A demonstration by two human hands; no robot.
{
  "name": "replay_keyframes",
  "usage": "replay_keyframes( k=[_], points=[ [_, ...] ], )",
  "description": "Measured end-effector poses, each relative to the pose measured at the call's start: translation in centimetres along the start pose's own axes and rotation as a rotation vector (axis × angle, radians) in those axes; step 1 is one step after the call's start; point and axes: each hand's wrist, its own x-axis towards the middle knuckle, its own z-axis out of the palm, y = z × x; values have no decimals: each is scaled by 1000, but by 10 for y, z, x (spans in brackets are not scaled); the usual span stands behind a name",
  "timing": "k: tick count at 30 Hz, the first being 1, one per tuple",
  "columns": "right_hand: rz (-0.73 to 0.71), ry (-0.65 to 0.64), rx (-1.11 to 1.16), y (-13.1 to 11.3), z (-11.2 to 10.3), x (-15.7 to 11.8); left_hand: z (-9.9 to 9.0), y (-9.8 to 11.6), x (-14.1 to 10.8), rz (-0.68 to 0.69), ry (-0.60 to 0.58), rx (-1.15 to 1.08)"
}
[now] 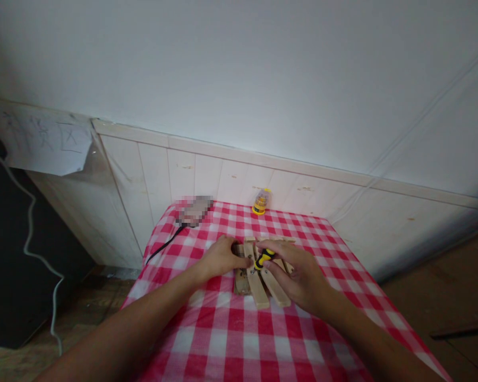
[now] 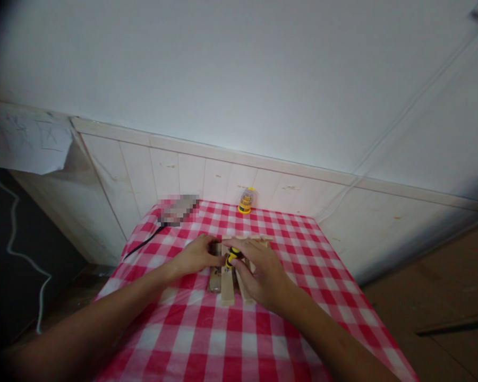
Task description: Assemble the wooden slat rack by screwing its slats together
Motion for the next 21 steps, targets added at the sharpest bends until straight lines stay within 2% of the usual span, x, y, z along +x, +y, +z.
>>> replay_keyframes(
  k=[8, 17, 21],
  points=[
    [141, 41, 18, 4, 3, 0, -2, 2, -1, 3, -4, 17],
    [227, 65, 35, 5, 4, 1, -5, 8, -4, -15, -29, 1],
    [287, 86, 131, 4, 5, 1, -5, 7, -3, -10, -25, 1]
  ],
)
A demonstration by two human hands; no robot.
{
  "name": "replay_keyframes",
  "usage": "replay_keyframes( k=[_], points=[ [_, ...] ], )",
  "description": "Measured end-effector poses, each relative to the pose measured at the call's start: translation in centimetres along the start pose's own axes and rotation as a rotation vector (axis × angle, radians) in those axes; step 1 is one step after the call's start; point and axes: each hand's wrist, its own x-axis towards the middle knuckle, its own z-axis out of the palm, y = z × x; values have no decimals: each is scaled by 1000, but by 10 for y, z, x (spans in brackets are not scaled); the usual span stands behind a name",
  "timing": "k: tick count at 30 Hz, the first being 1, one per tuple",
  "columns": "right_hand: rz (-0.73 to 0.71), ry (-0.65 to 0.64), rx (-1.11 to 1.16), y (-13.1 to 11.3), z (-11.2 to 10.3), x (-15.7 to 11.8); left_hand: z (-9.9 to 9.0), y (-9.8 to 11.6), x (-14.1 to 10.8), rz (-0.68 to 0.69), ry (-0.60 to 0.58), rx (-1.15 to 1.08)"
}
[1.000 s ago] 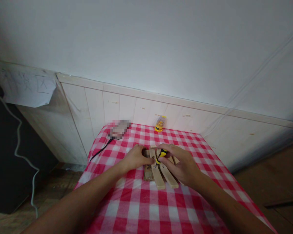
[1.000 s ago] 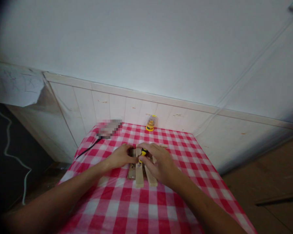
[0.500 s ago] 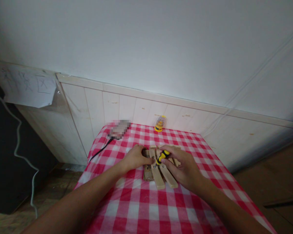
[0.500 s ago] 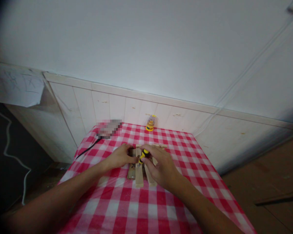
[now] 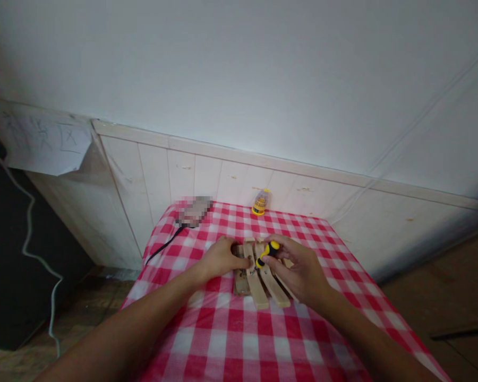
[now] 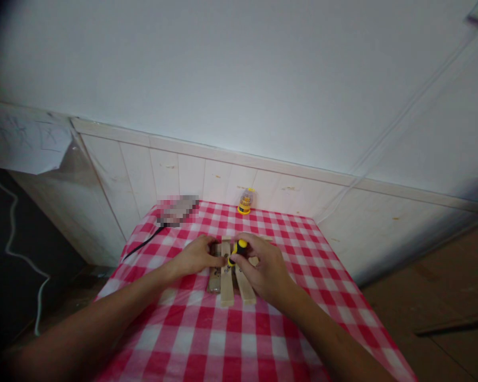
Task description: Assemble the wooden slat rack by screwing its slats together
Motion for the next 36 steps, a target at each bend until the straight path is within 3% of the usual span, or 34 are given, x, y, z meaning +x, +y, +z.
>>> replay_keyframes(
  k=[5, 9, 29, 36],
  points=[
    [139, 48, 219, 11, 3, 3, 1, -2, 0, -9, 13, -5],
    [183, 119, 239, 23, 7, 8, 0, -2, 1, 5, -3, -6],
    [137, -11, 226, 27, 12, 14, 1, -3, 2, 9, 15, 41],
    [31, -86, 122, 19, 8, 28, 1, -2, 1, 14, 28, 64]
  ],
)
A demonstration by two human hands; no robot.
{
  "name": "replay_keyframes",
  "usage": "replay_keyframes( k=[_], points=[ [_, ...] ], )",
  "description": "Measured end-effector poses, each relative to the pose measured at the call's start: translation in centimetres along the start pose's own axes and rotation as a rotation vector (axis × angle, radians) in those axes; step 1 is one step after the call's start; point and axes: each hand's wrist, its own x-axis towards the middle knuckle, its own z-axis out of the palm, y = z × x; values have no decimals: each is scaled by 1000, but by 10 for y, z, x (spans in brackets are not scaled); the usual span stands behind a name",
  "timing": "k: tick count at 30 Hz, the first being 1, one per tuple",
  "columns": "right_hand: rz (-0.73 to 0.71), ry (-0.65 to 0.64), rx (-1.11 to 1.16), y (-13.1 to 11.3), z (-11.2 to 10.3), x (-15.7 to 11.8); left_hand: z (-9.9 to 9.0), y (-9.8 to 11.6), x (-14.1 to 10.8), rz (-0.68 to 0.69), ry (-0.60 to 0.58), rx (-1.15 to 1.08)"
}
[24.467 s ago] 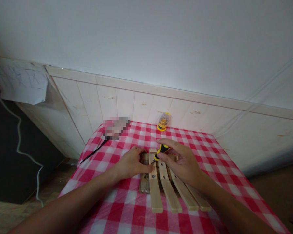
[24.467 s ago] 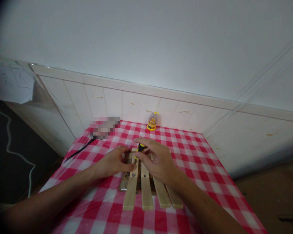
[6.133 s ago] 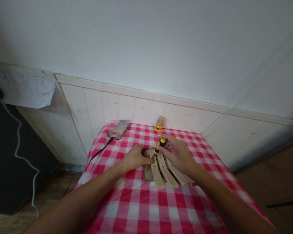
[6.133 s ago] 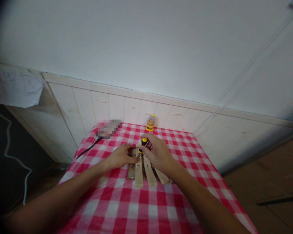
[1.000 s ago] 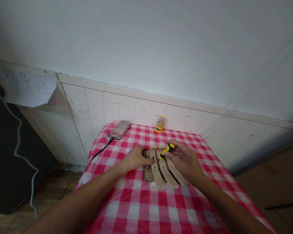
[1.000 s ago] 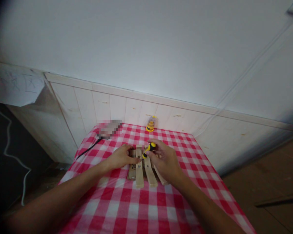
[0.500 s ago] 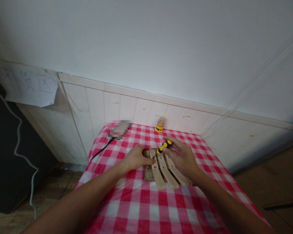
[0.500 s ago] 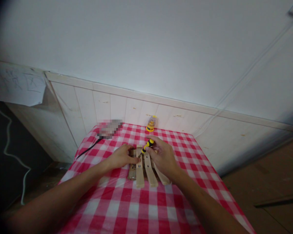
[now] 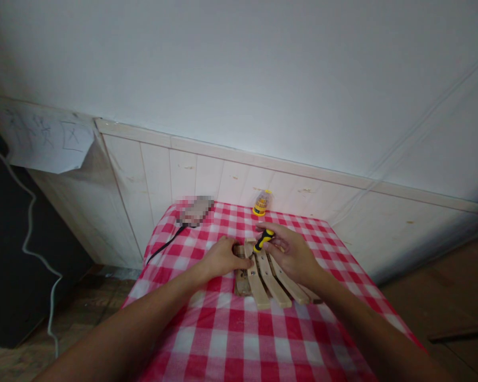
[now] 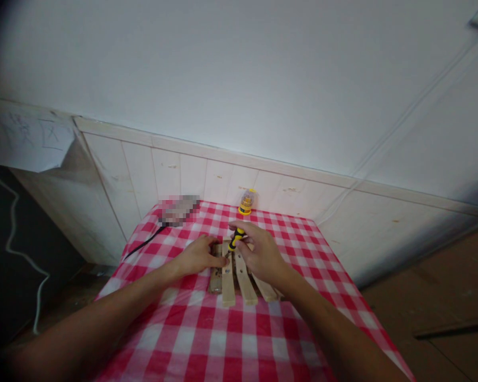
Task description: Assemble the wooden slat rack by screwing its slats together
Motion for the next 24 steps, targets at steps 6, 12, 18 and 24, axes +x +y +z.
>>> replay_keyframes(
  k=[6, 12, 18, 24],
  points=[
    [-44, -45, -73, -9, -3, 11, -1, 3, -2, -18, 9, 12],
    [-22, -22, -136, -12, 0, 9, -1, 3, -2, -14, 8, 9],
    [10, -10, -216, -15, 2, 11, 0, 2, -1, -11, -1, 12],
    [28, 13, -246, -14, 2, 13, 1, 1, 0, -19, -5, 1]
  ],
)
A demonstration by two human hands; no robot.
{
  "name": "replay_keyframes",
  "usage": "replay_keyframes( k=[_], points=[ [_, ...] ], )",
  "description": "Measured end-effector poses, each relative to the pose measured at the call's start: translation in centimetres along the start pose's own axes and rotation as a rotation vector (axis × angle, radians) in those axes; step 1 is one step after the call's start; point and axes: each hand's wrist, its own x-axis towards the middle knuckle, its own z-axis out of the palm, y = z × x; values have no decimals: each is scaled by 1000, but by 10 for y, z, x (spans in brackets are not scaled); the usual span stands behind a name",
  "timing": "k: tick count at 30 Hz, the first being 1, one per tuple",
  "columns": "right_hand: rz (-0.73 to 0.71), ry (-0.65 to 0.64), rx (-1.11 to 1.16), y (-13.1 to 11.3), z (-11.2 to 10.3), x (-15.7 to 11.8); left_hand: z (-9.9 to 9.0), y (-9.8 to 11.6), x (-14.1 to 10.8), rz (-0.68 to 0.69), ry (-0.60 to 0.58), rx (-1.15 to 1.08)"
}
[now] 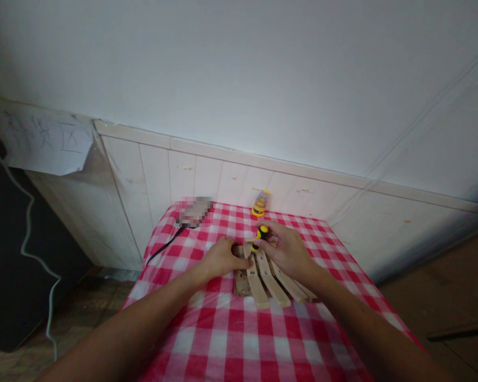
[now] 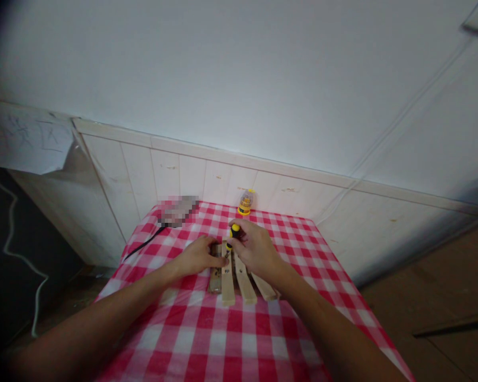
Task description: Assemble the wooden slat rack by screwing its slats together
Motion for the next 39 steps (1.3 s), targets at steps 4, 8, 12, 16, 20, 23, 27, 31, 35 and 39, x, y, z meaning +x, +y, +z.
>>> replay_keyframes(
  k=[4, 8, 12, 16, 20, 23, 27, 31, 35, 39],
  points=[
    [6, 14, 16, 2, 1, 0, 1, -1, 0, -3, -7, -14],
    [4, 26, 27, 4, 1, -1, 1, -1, 0, -2, -7, -17],
    [-4, 35, 49, 5, 2, -1, 0, 0, -1, -5, 3, -18],
    [2, 49, 98, 5, 2, -1, 0, 1, -1, -4, 6, -13],
    [30, 70, 221, 7, 2, -6, 0, 1, 0, 4, -2, -13],
    [83, 107, 269, 6, 0, -15, 0, 1, 0, 13, -11, -22],
    [63, 117, 208, -1, -6, -26, -1, 1, -1, 14, -20, -54],
    [20, 106, 167, -6, -8, -34, -2, 3, -2, 14, -16, -55],
    [47, 87, 197, -4, -7, -40, -3, 4, -2, 9, -18, -44],
    [70, 79, 212, -1, -5, -43, -2, 3, -1, 7, -14, -41]
  ],
)
